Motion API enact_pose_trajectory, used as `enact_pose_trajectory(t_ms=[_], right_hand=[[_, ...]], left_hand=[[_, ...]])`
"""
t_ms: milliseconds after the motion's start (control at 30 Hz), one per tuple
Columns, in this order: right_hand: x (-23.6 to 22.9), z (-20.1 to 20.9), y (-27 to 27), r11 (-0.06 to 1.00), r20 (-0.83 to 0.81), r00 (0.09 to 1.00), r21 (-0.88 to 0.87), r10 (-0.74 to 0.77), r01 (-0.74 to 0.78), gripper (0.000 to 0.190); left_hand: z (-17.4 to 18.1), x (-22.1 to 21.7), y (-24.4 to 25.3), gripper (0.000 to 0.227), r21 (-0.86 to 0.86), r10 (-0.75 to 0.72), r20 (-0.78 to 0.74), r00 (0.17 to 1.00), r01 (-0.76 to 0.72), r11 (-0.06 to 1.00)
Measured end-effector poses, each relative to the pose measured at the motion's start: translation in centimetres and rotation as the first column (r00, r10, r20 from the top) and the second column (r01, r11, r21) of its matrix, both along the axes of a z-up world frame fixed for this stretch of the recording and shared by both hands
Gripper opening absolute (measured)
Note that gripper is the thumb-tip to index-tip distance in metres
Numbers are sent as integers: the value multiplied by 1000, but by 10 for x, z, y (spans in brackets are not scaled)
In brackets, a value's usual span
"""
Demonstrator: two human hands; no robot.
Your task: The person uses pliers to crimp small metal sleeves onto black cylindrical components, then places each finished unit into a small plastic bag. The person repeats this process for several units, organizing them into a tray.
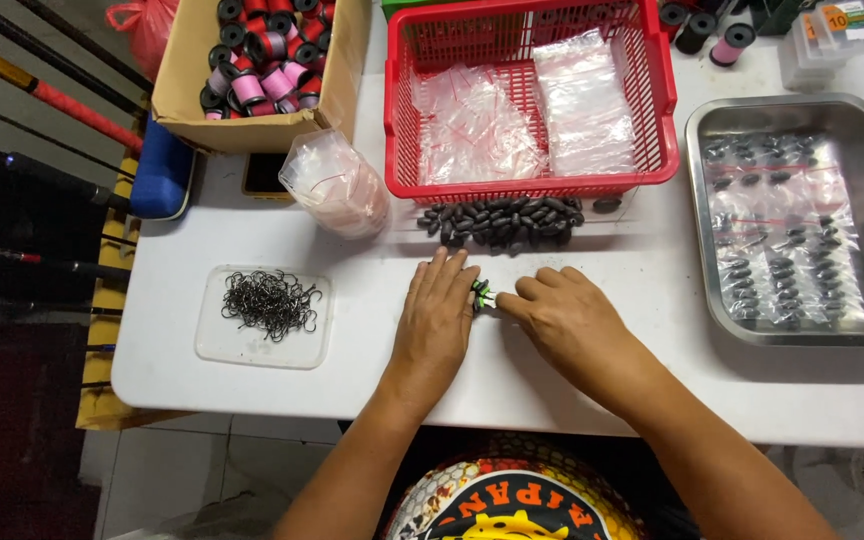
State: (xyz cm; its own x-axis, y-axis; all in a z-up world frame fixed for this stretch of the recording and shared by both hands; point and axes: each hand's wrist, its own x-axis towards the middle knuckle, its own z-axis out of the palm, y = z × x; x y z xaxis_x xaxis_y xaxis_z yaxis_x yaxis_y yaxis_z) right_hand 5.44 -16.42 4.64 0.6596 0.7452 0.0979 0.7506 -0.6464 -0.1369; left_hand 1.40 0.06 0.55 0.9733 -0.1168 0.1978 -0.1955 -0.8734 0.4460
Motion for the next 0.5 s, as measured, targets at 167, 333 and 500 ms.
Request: enact_pose_trajectory(t_ms=[167,333,500], right_hand=[[4,-9,6,997,47,999,71,-7,4,13],[0,1,4,1000,-44,999,-16,-21,20,13],[-2,-2,11,1000,89,996,18,14,-16,15]], left_hand=[[2,-2,-1,28,20,-9,16,1000,9,1000],[4,0,0,28,-4,2,9,1000,-2,1000],[2,-1,0,28,9,0,11,1000,0,1000]])
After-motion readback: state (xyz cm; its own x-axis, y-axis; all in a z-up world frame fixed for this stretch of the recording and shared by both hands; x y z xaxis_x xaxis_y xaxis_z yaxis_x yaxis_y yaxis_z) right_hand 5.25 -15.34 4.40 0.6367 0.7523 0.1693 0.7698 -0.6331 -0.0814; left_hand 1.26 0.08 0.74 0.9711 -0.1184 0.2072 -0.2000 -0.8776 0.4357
